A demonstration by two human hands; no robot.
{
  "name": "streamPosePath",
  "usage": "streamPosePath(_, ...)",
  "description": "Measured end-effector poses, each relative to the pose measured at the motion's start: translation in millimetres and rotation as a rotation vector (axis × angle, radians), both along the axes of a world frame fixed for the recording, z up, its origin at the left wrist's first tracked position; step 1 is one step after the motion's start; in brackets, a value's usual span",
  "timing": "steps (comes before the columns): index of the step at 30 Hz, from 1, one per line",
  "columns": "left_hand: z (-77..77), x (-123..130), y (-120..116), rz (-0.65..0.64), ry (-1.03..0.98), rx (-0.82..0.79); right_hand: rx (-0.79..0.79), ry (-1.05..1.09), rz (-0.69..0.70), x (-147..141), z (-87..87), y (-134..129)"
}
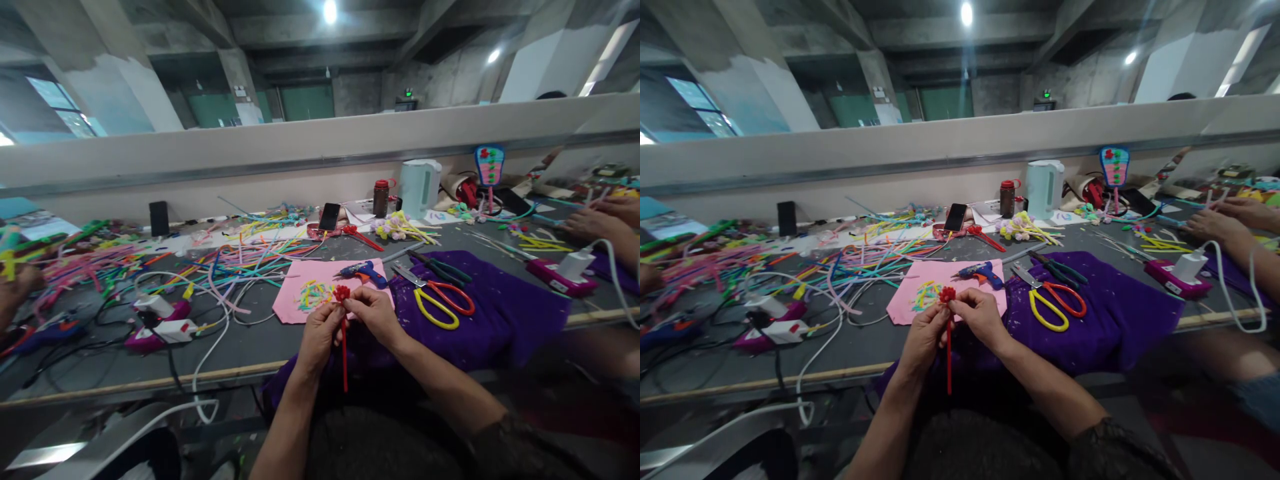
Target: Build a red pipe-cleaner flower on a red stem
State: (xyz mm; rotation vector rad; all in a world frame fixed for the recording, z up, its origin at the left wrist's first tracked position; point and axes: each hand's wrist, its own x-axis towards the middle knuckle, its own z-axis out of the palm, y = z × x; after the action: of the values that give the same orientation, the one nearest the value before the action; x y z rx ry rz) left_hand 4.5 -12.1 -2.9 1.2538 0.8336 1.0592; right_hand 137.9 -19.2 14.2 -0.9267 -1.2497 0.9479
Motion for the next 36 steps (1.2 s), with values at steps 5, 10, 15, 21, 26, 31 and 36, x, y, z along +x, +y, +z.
streamPosePath(5, 1.1, -0.4, 0.1, 0.004, 0.022, -0.013, 0.01, -0.012, 0.009, 1.5, 1.1, -1.0)
streamPosePath(10, 1.3, -0.1, -0.1, 0.022, 0.048, -0.036, 0.011, -0.012, 0.019, 1.8, 0.5, -0.1)
streamPosePath(15, 0.1, 0.2, 0.8, 0.027, 0.041, -0.042, -0.027, 0.004, 0.032, 2.5, 0.7, 1.2)
streamPosePath(21, -3.3, -0.6, 4.6, 0.013, -0.08, -0.087, -0.023, -0.03, 0.05, 4.0, -5.2, 2.4)
streamPosePath(26, -0.3, -0.4, 6.1, 0.02, -0.181, -0.121, -0.046, -0.023, 0.066, 2.3, -8.0, 3.0)
streamPosePath(31, 3.1, -2.2, 6.3, 0.037, -0.268, -0.192, -0.052, 0.004, 0.016, 3.7, -3.4, -1.0)
streamPosePath(36, 2.7, -6.1, 9.1, 0.011, -0.348, -0.294, -0.024, 0.095, -0.004, 5.4, -3.0, -4.0)
